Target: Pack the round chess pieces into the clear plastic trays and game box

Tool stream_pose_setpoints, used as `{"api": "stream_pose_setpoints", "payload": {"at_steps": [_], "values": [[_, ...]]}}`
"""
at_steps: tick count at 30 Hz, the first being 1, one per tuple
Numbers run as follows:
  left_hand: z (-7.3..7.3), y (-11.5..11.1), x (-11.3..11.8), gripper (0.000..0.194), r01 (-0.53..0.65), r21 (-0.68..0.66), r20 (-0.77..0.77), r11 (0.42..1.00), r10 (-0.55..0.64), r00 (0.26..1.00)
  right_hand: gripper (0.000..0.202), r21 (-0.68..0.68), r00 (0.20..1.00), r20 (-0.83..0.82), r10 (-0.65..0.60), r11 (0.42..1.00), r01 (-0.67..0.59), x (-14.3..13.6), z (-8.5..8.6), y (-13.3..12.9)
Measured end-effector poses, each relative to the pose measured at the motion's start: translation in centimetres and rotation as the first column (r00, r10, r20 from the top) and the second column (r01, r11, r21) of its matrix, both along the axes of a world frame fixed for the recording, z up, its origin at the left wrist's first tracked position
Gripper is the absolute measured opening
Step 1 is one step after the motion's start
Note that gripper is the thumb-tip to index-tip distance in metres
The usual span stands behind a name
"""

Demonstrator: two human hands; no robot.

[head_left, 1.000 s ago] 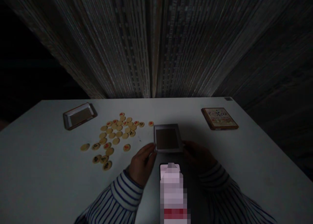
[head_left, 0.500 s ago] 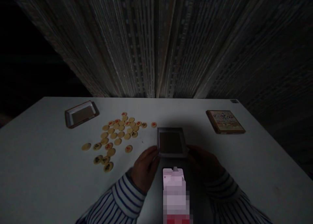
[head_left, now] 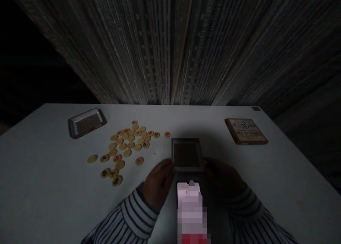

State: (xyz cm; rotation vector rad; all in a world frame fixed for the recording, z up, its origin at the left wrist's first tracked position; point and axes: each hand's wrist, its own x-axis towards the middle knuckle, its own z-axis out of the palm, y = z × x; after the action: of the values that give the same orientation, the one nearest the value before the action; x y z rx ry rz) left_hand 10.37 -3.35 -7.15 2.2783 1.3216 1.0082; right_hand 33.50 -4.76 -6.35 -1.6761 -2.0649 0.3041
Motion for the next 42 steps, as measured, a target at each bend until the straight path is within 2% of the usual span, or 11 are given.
{"api": "stream_pose_setpoints", "payload": {"at_steps": [12,27,33,38,42], "values": [[-0.01,-0.11,-0.02,0.022,-0.013,0.050,0.010,0.999,0.013,1.000,0.033,-0.043,1.000,0.009,0.001,0.999,-0.001,0.26,-0.05,-0.07],[0.03,-0.14,0.01,0.021,-0.004,0.027,0.053,1.000,0.003,0.999,0.032,-0.050,0.999,-0.028,-0.026,0.998,0.025,-0.08,0.06,-0.14],[0.19,-0.13,0.04,0.021,0.007,0.013,0.049,1.000,-0.007,0.999,0.032,0.006,0.992,-0.064,-0.108,0.994,0.109,-0.53,-0.15,-0.33],[0.22,-0.18,0.05,0.019,-0.009,0.035,0.062,0.999,0.007,0.998,0.032,-0.052,0.999,-0.025,-0.031,0.998,0.029,-0.03,0.12,-0.17],[0.32,-0.19,0.03,0.019,-0.008,0.038,0.060,0.999,0.006,0.998,0.033,-0.079,1.000,-0.018,-0.025,0.997,0.024,0.26,0.18,-0.06]]}}
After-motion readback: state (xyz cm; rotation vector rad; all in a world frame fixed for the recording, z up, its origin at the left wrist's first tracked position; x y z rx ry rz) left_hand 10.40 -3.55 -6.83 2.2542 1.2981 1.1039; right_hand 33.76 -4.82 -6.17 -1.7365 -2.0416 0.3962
